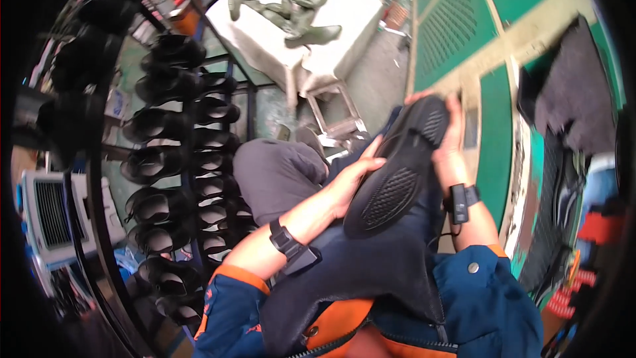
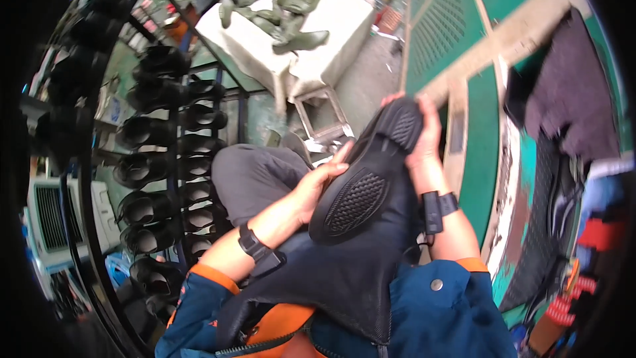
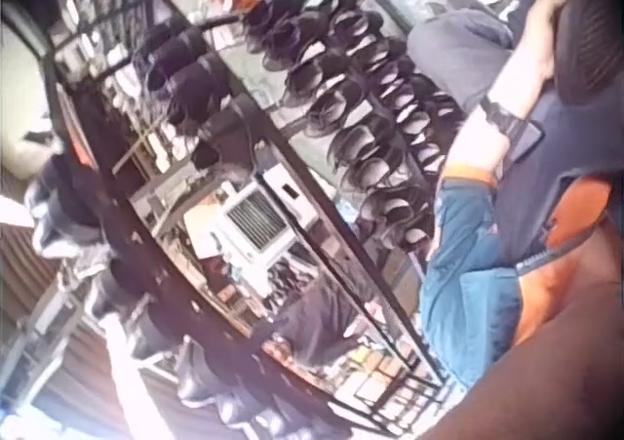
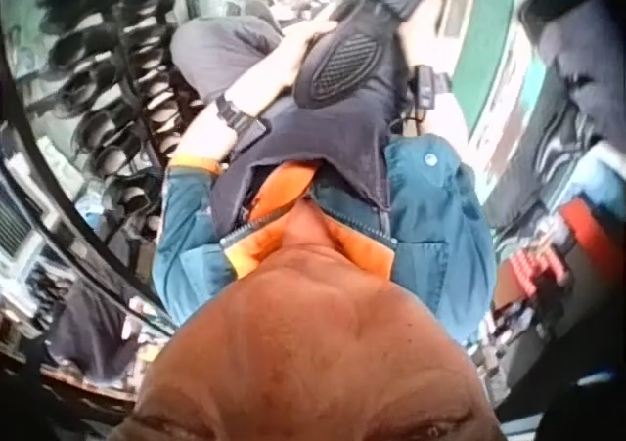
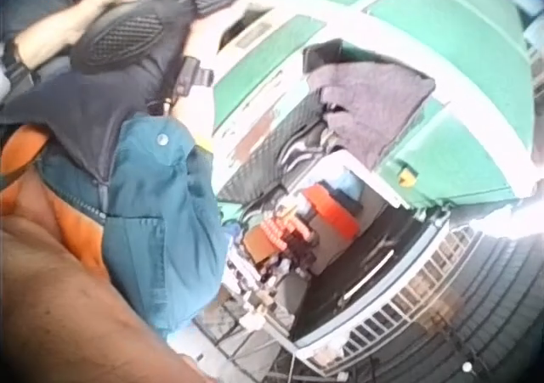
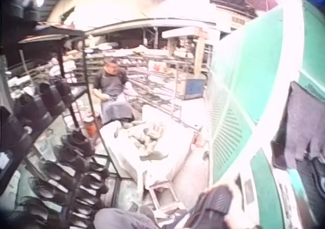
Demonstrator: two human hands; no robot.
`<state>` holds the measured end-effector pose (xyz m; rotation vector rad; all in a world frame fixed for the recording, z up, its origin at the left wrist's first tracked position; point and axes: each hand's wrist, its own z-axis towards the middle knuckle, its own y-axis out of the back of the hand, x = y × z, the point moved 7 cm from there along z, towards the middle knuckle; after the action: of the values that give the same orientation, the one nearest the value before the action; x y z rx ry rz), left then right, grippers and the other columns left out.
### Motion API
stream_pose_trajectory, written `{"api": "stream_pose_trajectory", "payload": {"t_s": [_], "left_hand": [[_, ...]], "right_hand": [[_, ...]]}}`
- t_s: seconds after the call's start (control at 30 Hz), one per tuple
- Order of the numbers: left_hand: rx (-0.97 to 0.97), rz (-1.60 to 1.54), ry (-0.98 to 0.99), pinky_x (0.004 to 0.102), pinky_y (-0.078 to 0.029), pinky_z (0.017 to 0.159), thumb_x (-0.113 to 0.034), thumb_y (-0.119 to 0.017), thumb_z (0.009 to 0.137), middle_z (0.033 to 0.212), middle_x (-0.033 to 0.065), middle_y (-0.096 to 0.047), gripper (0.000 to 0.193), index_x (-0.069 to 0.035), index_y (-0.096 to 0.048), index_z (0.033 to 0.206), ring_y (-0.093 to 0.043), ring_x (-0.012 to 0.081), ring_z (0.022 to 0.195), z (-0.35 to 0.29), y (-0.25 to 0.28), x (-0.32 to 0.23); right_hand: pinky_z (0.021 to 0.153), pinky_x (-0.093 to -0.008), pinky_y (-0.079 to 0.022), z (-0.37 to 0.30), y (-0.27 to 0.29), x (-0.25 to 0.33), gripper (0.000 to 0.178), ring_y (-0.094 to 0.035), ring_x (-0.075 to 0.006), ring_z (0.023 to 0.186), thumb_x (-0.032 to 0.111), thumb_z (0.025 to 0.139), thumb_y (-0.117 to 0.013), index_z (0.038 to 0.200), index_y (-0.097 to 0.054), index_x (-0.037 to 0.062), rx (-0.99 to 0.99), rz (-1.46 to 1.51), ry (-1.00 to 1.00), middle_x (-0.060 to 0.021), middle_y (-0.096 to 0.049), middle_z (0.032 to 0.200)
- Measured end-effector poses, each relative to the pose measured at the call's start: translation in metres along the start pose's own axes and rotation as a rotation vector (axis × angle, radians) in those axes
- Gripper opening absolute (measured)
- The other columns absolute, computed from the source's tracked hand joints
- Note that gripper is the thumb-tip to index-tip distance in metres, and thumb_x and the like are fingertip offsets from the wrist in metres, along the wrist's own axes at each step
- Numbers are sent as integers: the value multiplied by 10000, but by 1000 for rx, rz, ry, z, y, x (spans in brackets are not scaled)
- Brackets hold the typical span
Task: Inspecting shoe components and soles and moving a large shoe rack in a factory setting.
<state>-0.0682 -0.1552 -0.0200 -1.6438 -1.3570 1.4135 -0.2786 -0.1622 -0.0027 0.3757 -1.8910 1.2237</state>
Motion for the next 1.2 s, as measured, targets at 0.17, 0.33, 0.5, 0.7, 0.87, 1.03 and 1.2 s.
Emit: {"api": "stream_pose_trajectory", "payload": {"t_s": [0.17,0.33,0.5,0.7,0.87,1.03,1.2], "left_hand": [[-253,-379,-48,449,-561,957,-253,-509,1009,1383,127,-599,746,-267,-118,1645,-670,265,1127,-17,63,35],[-298,-259,-23,432,-543,971,-277,-473,1024,1350,109,-616,575,-197,-342,1578,-667,252,1116,-21,48,24],[-291,-265,-22,429,-554,947,-221,-518,1015,1312,122,-637,586,-178,-341,1572,-676,254,1090,-6,53,29],[-462,-186,-29,410,-557,944,-244,-500,1017,1347,116,-613,611,-176,-304,1592,-670,229,1099,-19,54,35],[-669,302,-98,417,-212,1237,-412,-469,1048,1681,126,-187,696,-172,-186,1637,-161,273,1549,3,58,-21],[-656,503,-295,380,-318,1174,-413,-503,1032,1538,136,-434,579,-80,-449,1503,-387,246,1422,76,105,-74],[-594,71,-273,339,-547,860,-360,-569,978,1077,100,-728,431,4,-676,1182,-690,191,879,89,117,-51]], "right_hand": [[839,-418,-587,24,28,-121,513,-717,-305,898,469,934,-573,1003,-678,-28,-39,100,-489,-165,-732,963],[778,-381,-598,41,26,-127,513,-725,-264,765,464,951,-543,956,-706,-22,1,-38,-512,-142,-746,881],[723,-400,-603,34,45,-117,519,-719,-273,719,449,950,-527,954,-705,-38,-70,71,-442,-153,-739,836],[710,-396,-606,22,28,-140,420,-715,-260,706,407,950,-560,976,-692,9,6,215,-554,-136,-737,845],[882,-304,-521,48,21,-146,321,-695,-173,916,254,1015,-501,1081,-716,25,186,-224,-573,-73,-741,1019],[937,-297,-479,47,6,-146,370,-666,-172,969,224,988,-477,1116,-718,-25,445,-271,-407,-88,-733,1064],[1040,-329,-425,39,-21,-117,363,-632,-247,1123,180,919,-479,1038,-699,-83,558,-388,-69,-166,-699,1167]]}}
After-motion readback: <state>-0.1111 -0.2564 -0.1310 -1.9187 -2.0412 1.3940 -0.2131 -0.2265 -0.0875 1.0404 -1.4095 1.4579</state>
